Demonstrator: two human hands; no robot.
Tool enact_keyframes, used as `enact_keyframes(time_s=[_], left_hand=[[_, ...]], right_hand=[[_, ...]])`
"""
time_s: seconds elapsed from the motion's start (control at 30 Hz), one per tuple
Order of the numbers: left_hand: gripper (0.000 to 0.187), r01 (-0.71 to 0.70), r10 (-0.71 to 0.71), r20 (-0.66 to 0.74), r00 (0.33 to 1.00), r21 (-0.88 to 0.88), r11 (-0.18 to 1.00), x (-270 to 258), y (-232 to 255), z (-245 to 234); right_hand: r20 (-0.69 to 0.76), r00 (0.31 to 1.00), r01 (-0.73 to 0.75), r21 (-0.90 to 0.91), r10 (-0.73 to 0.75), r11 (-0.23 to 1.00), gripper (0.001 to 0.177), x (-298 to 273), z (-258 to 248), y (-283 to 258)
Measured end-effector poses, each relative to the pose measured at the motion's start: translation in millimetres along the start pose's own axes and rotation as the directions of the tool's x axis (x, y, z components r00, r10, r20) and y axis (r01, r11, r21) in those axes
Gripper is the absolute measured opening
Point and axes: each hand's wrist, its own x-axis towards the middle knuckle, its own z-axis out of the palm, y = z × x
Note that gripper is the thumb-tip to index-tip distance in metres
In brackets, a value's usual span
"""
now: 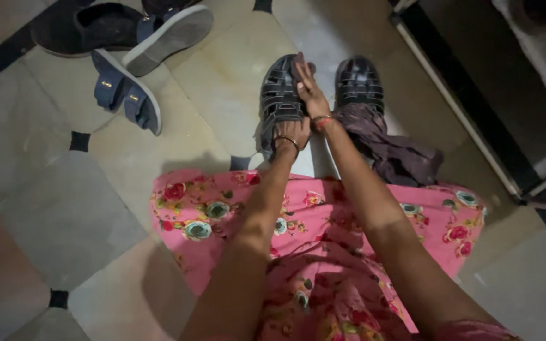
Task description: The person sits on the floor and wipes several pairs of shoes with a cloth. They clean a pair of brown loafers, then a pair of dark sandals, and finally a pair of blue slip-on shoes, placing each pair on a nearby shoe rack after cleaning.
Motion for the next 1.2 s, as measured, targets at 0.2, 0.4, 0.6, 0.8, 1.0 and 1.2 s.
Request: enact_keyframes(time_s=[0.2,0.4,0.6,0.8,1.0,1.2], left_hand=[[0.068,-0.195,0.163,-0.348,0.923,-0.06,0.979,8,-13,27],[0.054,-0.132,0.137,-0.169,0.976,0.038,0.99,11,-15,26],[0.034,-0.451,0.498,-0.31,0.81,0.214,0.867,13,-15,19],[0.044,-0.218,0.216,-0.032,0.976,-0.145,0.965,7,2,3],[0.089,-0.365,0.359,0.133,0.924,0.02,0.931,-41,-14,-48],[0.098,-0.383,0.248,0.396,0.884,0.31,0.87,-74,-5,-108]], right_hand=[[-0.003,0.991,-0.126,0.368,0.137,0.921,0.06,-44,13,-22],[-0.072,0.965,-0.173,0.552,0.253,0.816,0.057,-75,20,15],[-0.257,0.929,-0.128,0.45,0.265,0.884,0.045,-92,6,7],[-0.631,0.769,0.098,-0.043,-0.103,0.994,0.042,-126,-103,-56],[-0.743,0.661,0.376,0.212,-0.101,0.902,0.035,-181,-256,-143],[-0.738,0.662,0.569,0.382,-0.13,0.728,0.033,-249,-285,-250]])
